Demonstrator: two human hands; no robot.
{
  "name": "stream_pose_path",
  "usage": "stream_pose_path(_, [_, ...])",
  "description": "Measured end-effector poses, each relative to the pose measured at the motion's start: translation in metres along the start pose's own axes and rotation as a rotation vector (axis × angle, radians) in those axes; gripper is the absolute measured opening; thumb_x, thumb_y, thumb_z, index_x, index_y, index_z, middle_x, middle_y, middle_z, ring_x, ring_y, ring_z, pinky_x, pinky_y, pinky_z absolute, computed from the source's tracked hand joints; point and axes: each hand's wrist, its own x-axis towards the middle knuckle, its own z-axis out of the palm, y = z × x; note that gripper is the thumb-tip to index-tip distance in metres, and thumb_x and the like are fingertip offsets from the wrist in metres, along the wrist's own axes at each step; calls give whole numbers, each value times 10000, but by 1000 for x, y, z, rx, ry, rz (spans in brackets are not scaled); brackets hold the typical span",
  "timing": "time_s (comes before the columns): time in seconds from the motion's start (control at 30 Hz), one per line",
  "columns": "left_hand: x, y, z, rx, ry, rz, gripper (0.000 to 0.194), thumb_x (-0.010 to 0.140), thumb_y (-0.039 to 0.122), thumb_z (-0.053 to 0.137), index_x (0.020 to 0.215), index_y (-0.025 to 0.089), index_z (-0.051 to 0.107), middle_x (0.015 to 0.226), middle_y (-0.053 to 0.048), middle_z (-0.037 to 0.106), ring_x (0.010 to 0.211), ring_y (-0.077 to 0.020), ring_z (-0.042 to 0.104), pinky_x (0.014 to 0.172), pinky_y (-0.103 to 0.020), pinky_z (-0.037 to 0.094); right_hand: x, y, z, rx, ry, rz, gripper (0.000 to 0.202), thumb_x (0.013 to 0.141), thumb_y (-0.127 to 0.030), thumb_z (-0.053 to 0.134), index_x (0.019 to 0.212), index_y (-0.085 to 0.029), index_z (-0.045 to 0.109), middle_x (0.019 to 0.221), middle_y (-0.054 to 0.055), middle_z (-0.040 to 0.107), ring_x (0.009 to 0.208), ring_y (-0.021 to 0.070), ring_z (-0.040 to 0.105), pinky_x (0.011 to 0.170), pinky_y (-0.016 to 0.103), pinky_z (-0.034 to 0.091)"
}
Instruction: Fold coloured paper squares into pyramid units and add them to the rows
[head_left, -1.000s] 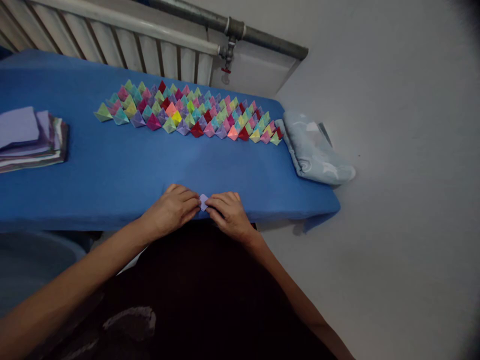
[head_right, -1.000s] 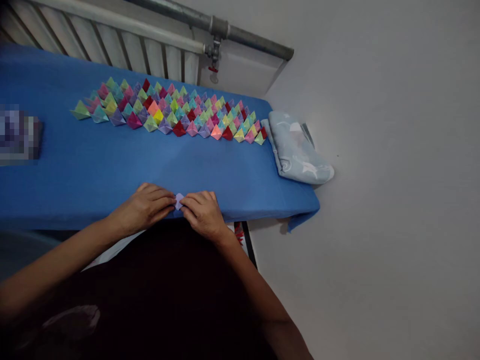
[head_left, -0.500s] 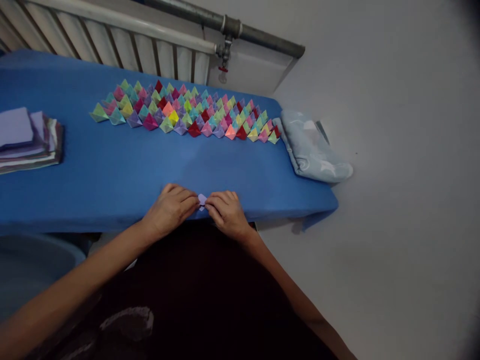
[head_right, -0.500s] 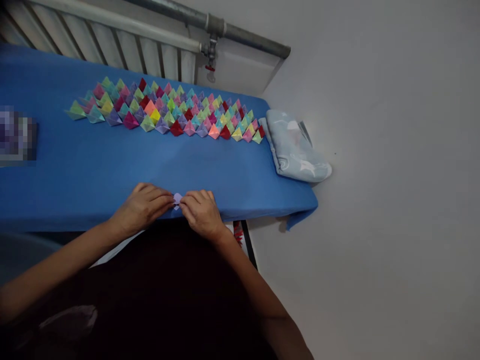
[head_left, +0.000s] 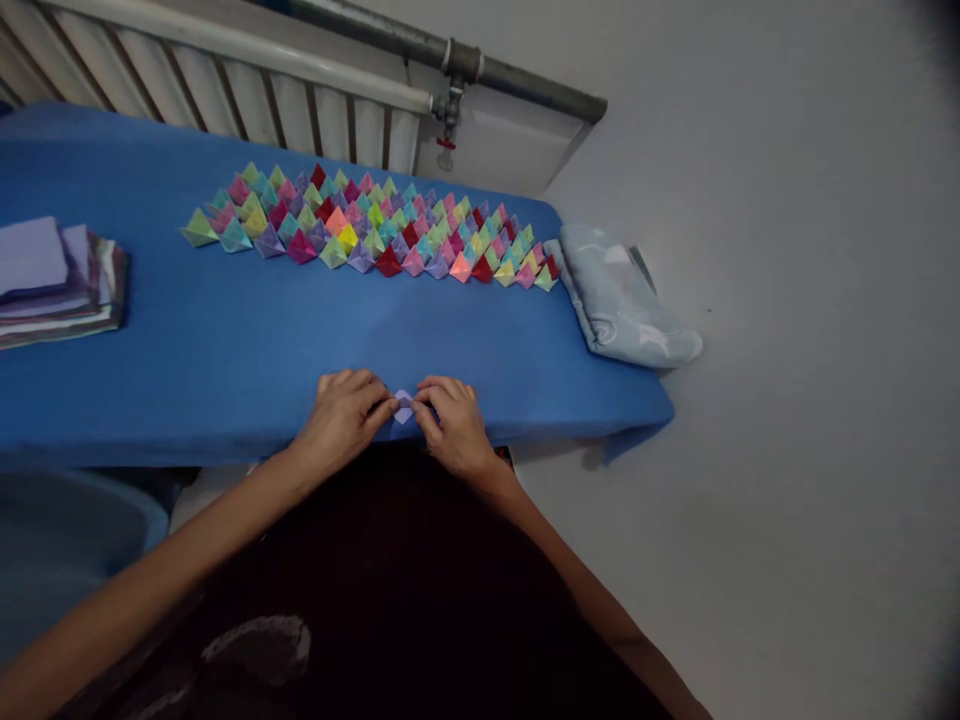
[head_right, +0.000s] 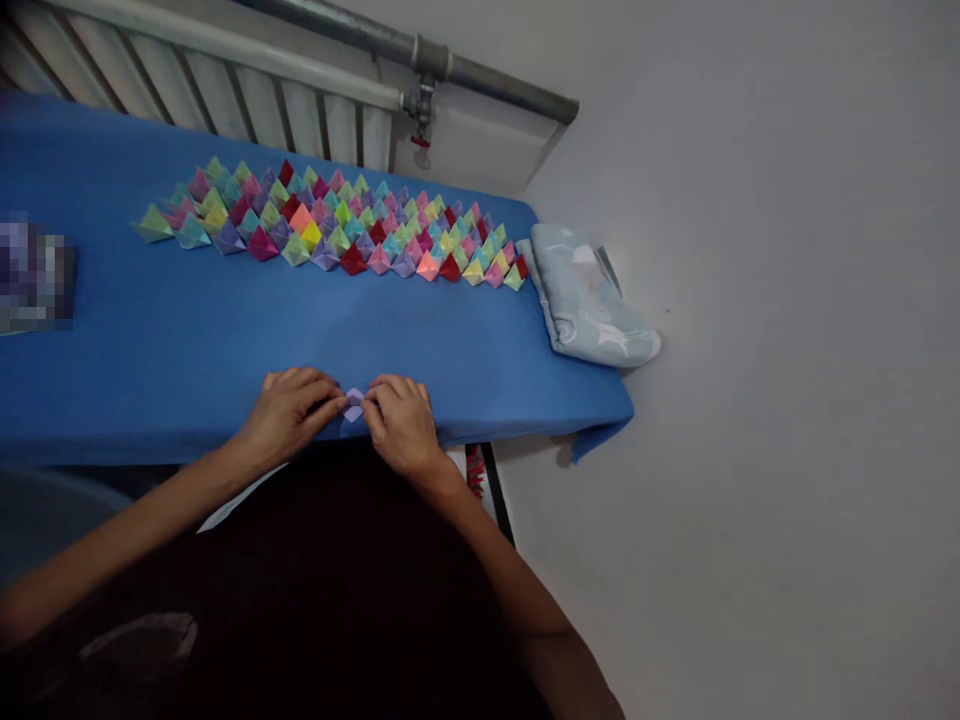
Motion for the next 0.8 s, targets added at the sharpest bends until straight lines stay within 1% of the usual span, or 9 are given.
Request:
stream_pose_path(0.17, [3, 5, -1, -32, -51, -121, 291, 981, 372, 517, 812, 197, 677, 896, -46, 654, 876, -223, 578, 810, -396, 386, 4, -3, 0, 11, 7, 31, 133, 961, -237, 575, 859, -203, 653, 1113, 79, 690, 1048, 216, 600, 916, 374, 400])
stream_pose_path(0.27, [3, 8, 0, -45, -56, -169, 276, 968, 366, 538, 793, 192, 660, 901, -45, 657, 886, -223, 588, 826, -401, 400, 7, -3, 0, 7, -2, 51, 116, 944, -219, 596, 839, -195, 642, 1096, 81, 691, 1026, 217, 603, 901, 370, 403])
stream_pose_path(0.37, [3, 7, 2, -42, -30, -175, 245, 954, 352, 564, 786, 190, 639, 914, -43, 669, 900, -216, 591, 829, -392, 408, 8, -2, 1, 9, 1, 58, 127, 941, -230, 605, 820, -194, 625, 1077, 80, 689, 999, 211, 600, 890, 363, 405])
stream_pose_path(0.5, [5, 5, 6, -25, -8, -162, 234, 938, 331, 567, 758, 191, 618, 895, -50, 671, 888, -226, 594, 783, -388, 416, 9, -1, 1, 15, 15, 59, 157, 949, -252, 589, 799, -208, 602, 1007, 64, 680, 954, 202, 589, 866, 359, 402])
stream_pose_path(0.67, [9, 9, 7, 45, -17, -238, 244, 921, 321, 570, 721, 187, 612, 867, -72, 658, 858, -252, 585, 775, -429, 423, 9, -4, 1, 1, 16, 79, 162, 940, -246, 582, 783, -210, 577, 979, 63, 672, 935, 202, 583, 847, 354, 399])
stream_pose_path(0.8, [8, 12, 6, 72, -3, -247, 259, 924, 331, 580, 706, 190, 591, 841, -69, 647, 838, -254, 578, 759, -427, 413, 10, -4, 2, 9, 28, 79, 164, 938, -248, 569, 777, -215, 567, 945, 56, 665, 908, 199, 579, 829, 351, 398])
